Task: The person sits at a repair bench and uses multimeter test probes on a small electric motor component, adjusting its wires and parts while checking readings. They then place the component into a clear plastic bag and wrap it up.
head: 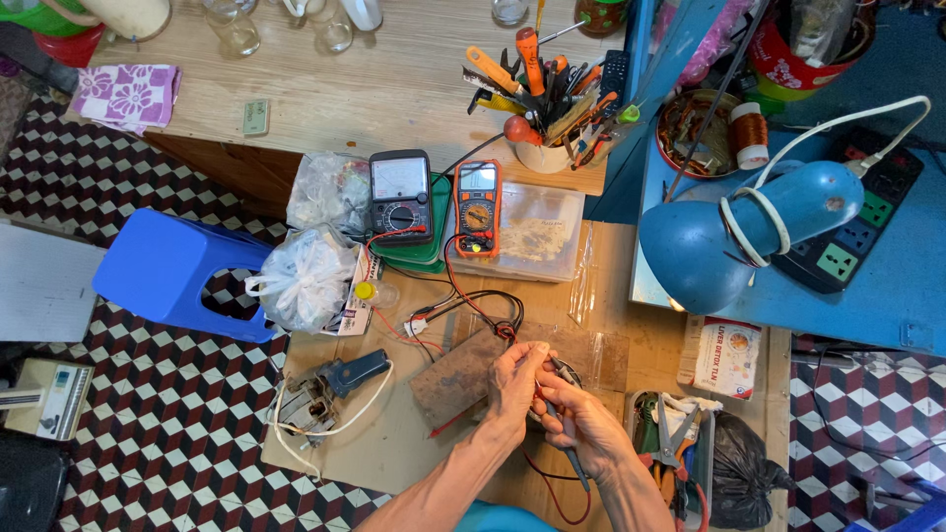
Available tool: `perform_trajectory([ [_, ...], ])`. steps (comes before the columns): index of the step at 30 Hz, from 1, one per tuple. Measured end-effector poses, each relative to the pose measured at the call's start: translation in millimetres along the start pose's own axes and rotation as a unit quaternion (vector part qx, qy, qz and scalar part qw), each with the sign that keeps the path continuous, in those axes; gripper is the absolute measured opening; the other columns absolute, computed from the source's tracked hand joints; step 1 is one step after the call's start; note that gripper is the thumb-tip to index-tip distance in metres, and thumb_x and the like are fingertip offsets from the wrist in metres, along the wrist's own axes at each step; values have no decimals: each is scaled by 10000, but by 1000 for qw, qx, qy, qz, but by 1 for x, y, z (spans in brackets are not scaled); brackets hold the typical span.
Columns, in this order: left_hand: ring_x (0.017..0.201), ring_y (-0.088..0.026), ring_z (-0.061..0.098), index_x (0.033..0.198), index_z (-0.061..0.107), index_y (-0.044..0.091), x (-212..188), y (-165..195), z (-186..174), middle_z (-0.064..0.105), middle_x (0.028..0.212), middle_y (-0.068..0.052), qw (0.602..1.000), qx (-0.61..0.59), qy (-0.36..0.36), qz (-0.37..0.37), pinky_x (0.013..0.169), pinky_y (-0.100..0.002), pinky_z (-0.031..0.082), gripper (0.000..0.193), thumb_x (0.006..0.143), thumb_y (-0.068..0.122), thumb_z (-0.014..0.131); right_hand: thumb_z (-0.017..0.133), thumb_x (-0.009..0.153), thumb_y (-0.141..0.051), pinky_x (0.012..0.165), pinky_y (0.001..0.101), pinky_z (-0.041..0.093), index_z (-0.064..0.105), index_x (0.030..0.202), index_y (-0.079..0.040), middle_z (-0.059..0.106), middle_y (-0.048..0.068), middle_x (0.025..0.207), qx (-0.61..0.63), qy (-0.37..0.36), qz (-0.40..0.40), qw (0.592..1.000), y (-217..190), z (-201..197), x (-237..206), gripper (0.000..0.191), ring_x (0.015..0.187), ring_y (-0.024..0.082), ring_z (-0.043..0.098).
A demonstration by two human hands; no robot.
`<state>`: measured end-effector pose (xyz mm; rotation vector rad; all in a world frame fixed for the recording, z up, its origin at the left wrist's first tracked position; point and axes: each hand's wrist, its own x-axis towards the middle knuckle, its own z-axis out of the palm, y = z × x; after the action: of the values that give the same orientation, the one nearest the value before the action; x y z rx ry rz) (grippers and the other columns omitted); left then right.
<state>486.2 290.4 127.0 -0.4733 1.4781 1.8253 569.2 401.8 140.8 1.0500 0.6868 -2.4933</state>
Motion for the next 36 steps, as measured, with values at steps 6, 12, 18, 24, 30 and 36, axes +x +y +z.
perform_trajectory([
  [6, 485, -86, 556, 1004, 737, 44, -1, 4, 2, 705, 824, -32, 1000, -5, 7, 0, 378, -235, 403, 254, 945, 286, 693, 590, 923, -132, 385, 214, 322, 576, 1391, -30, 599, 42, 781, -7, -5, -8, 1000, -2, 2, 0, 480, 532, 85, 470],
  [12, 473, -89, 547, 996, 734, 37, -1, 4, 4, 699, 813, -32, 1000, -13, 2, 5, 370, -237, 394, 256, 942, 285, 696, 595, 923, -137, 384, 213, 319, 575, 1386, -35, 599, 44, 778, -9, -7, -8, 1000, -3, 1, 0, 474, 532, 84, 478],
  [18, 440, -88, 510, 986, 731, 36, -1, 2, 2, 680, 788, -29, 1000, -21, -5, 5, 358, -236, 372, 257, 943, 287, 694, 594, 925, -145, 391, 211, 320, 571, 1386, -43, 595, 43, 782, -17, -11, -9, 1000, -1, -1, 1, 473, 550, 90, 482],
  [24, 449, -82, 524, 990, 739, 32, 1, 0, 0, 680, 790, -27, 1000, -14, 2, 14, 368, -233, 383, 261, 946, 285, 696, 601, 921, -156, 396, 214, 325, 560, 1422, -59, 591, 46, 798, -25, -9, -3, 1000, 0, -2, 3, 512, 563, 98, 482],
  [30, 455, -95, 510, 983, 732, 46, 4, 0, -2, 677, 790, -19, 1000, -25, 1, 3, 369, -244, 377, 256, 936, 294, 690, 588, 926, -146, 402, 219, 332, 519, 1474, -82, 602, 63, 813, -22, 3, 1, 1000, -2, 3, 2, 556, 570, 102, 483],
  [36, 804, -139, 696, 1049, 704, 27, 15, -6, -6, 739, 946, -59, 997, -75, 2, 0, 688, -292, 571, 266, 933, 266, 710, 576, 925, -152, 398, 228, 317, 505, 1501, -109, 617, 63, 800, -78, 28, -4, 997, 1, 16, -11, 582, 544, 103, 499],
])
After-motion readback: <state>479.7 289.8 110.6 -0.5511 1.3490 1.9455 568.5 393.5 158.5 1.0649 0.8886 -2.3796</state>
